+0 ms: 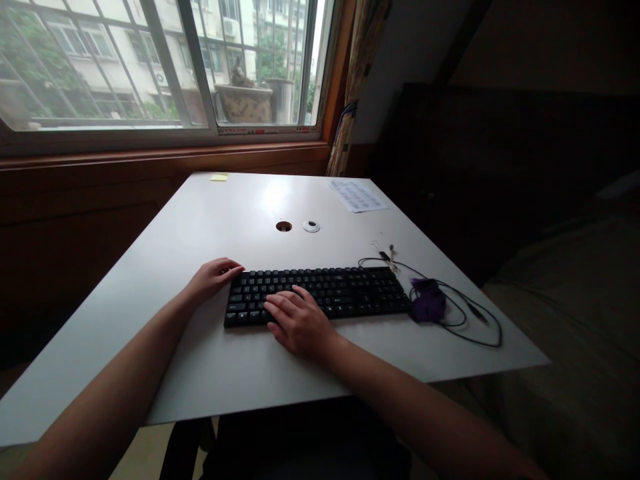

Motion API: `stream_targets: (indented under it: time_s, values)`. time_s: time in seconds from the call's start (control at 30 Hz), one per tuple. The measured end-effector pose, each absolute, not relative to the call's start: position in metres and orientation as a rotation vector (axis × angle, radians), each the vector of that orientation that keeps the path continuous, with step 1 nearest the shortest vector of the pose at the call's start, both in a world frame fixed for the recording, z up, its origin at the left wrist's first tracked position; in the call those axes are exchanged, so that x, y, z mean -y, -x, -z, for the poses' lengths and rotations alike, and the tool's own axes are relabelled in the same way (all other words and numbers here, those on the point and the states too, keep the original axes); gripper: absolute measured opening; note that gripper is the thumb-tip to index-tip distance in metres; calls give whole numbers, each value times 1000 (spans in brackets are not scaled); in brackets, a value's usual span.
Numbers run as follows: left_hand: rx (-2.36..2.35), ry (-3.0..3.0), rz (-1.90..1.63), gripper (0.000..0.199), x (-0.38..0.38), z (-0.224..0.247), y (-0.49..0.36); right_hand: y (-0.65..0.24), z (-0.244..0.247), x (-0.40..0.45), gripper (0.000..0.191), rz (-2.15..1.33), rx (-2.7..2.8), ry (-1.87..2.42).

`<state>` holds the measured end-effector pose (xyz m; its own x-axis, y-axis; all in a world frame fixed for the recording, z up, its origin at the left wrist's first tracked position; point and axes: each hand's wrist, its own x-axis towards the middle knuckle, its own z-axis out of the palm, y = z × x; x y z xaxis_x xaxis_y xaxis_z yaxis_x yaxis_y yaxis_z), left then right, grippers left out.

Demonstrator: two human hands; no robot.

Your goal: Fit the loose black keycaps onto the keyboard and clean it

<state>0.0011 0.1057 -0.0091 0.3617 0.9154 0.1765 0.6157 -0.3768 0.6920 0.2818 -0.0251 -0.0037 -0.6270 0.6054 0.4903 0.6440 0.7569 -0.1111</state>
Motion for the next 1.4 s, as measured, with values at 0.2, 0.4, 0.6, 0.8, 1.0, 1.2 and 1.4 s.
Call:
stream_targets:
  time_s: [0.2, 0.4, 0.6, 0.8, 1.0, 1.2, 1.4]
  values:
    - [-1315, -2094, -760, 50, -106, 9, 0, -287, 7, 21, 49, 121, 2409, 1016]
    - [-1341, -2081, -728, 51, -107, 9, 1, -290, 10, 24, 55, 95, 2379, 1184]
    - [-1346, -2094, -731, 50, -108, 10, 2, -297, 13, 25, 65, 94, 2449, 1183]
    - [-1356, -2087, -719, 50, -107, 9, 0, -325, 11, 38, 65, 109, 2463, 1213]
    - [-1363, -2078, -723, 50, -105, 8, 0, -402, -2, 36, 41, 158, 2212, 1413]
    - [-1372, -2089, -709, 51, -108, 9, 1, -522, 1, 6, 40, 86, 1522, 1975]
    - [-1360, -2118, -716, 49, -107, 9, 1, -553, 21, 1, 40, -134, 1499, 2048]
